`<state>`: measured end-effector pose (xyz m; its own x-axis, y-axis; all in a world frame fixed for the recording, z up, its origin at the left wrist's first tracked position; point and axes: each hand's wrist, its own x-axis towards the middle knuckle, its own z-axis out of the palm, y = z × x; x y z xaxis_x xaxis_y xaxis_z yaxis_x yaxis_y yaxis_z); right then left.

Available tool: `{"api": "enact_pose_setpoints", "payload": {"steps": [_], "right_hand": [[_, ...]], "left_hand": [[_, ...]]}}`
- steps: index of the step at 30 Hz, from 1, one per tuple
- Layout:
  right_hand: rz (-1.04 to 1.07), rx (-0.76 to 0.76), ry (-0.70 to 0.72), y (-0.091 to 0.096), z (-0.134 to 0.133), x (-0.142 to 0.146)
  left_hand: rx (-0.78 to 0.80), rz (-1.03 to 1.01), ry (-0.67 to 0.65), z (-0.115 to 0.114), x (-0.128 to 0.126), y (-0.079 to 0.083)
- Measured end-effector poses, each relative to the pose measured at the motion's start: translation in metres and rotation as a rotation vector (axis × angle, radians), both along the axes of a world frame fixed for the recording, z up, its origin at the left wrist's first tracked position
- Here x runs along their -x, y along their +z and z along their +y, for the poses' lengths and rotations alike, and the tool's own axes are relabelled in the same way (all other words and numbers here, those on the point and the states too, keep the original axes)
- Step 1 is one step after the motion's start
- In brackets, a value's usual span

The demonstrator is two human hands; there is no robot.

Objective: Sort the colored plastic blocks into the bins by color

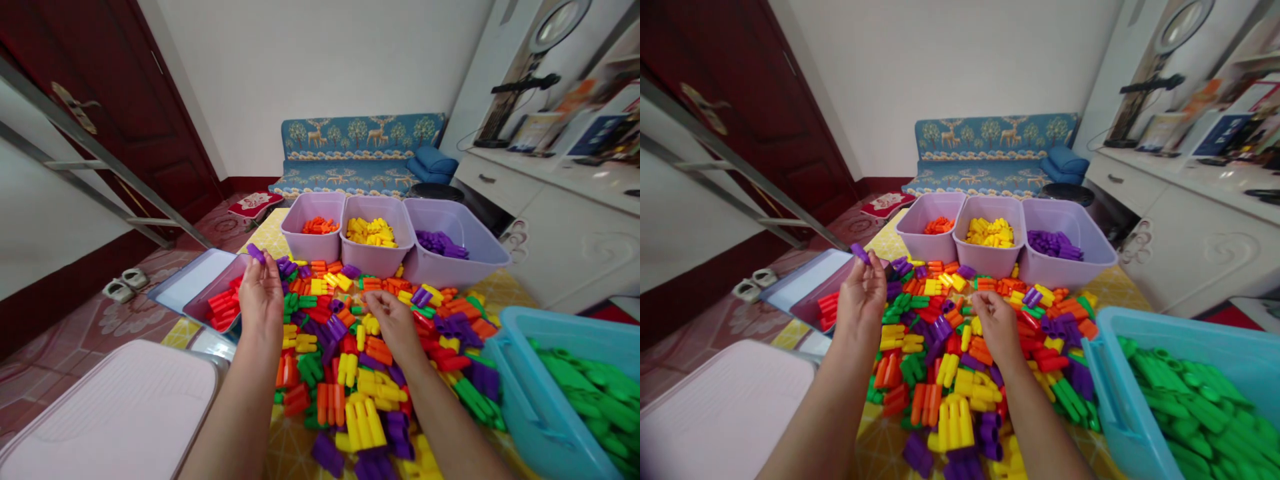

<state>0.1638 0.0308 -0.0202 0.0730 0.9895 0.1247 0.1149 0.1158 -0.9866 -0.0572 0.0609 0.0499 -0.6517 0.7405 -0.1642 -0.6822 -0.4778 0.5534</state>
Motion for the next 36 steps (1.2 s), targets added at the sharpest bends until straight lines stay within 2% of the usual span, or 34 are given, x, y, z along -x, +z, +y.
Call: {"api": "enact_pose_setpoints", "payload": {"steps": [2, 4, 5, 8, 10, 11, 13, 16, 19, 20, 21, 24, 26, 28, 30, 32, 36], "right_hand": [[0.006, 0.002, -0.003, 0.002, -0.001, 0.001], [0.044, -0.004, -0.003, 0.005, -0.002, 0.003], [0.076, -0.015, -0.001, 0.007, -0.003, 0.004], [0.14, -0.068, 0.008, 0.01, -0.004, 0.006], [0.104, -0.078, 0.028, 0.009, -0.004, 0.005], [0.066, -0.07, 0.045, 0.009, -0.003, 0.004], [-0.023, -0.05, 0.076, 0.009, -0.001, 0.001], [-0.199, -0.035, 0.161, 0.017, -0.001, -0.01], [-0.343, 0.01, 0.3, 0.033, -0.003, -0.025], [-0.319, 0.015, 0.259, 0.039, -0.004, -0.029], [-0.243, -0.009, 0.152, 0.045, -0.005, -0.032], [0.213, -0.241, -0.295, 0.058, -0.004, -0.037], [0.451, -0.349, -0.382, 0.06, -0.002, -0.037], [0.467, -0.308, -0.339, 0.054, 0.001, -0.035], [0.277, -0.198, -0.278, 0.041, 0.005, -0.033], [-0.024, -0.144, -0.188, 0.025, 0.01, -0.03], [-0.597, -0.268, -0.053, -0.003, 0.016, -0.026]], "left_hand": [[0.005, 0.097, -0.063, -0.002, -0.007, -0.009], [0.011, 0.348, -0.196, -0.005, -0.02, -0.019], [0.016, 0.504, -0.3, -0.007, -0.028, -0.025], [-0.023, 0.887, -0.725, -0.013, -0.049, -0.041], [-0.076, 0.995, -0.905, -0.015, -0.057, -0.049], [-0.092, 1.011, -0.945, -0.016, -0.059, -0.052], [-0.076, 1.004, -0.94, -0.016, -0.06, -0.057], [0.019, 0.974, -0.825, -0.012, -0.058, -0.061], [0.096, 0.942, -0.706, -0.007, -0.056, -0.065], [0.111, 0.936, -0.679, -0.006, -0.055, -0.067], [0.121, 0.932, -0.661, -0.005, -0.055, -0.069], [0.115, 0.939, -0.649, -0.003, -0.056, -0.075], [0.107, 0.978, -0.646, -0.003, -0.057, -0.077], [0.12, 1.036, -0.634, -0.004, -0.057, -0.078], [0.135, 1.099, -0.615, -0.004, -0.057, -0.078], [0.141, 1.144, -0.605, -0.005, -0.058, -0.077], [0.139, 1.2, -0.613, -0.007, -0.059, -0.075]]}}
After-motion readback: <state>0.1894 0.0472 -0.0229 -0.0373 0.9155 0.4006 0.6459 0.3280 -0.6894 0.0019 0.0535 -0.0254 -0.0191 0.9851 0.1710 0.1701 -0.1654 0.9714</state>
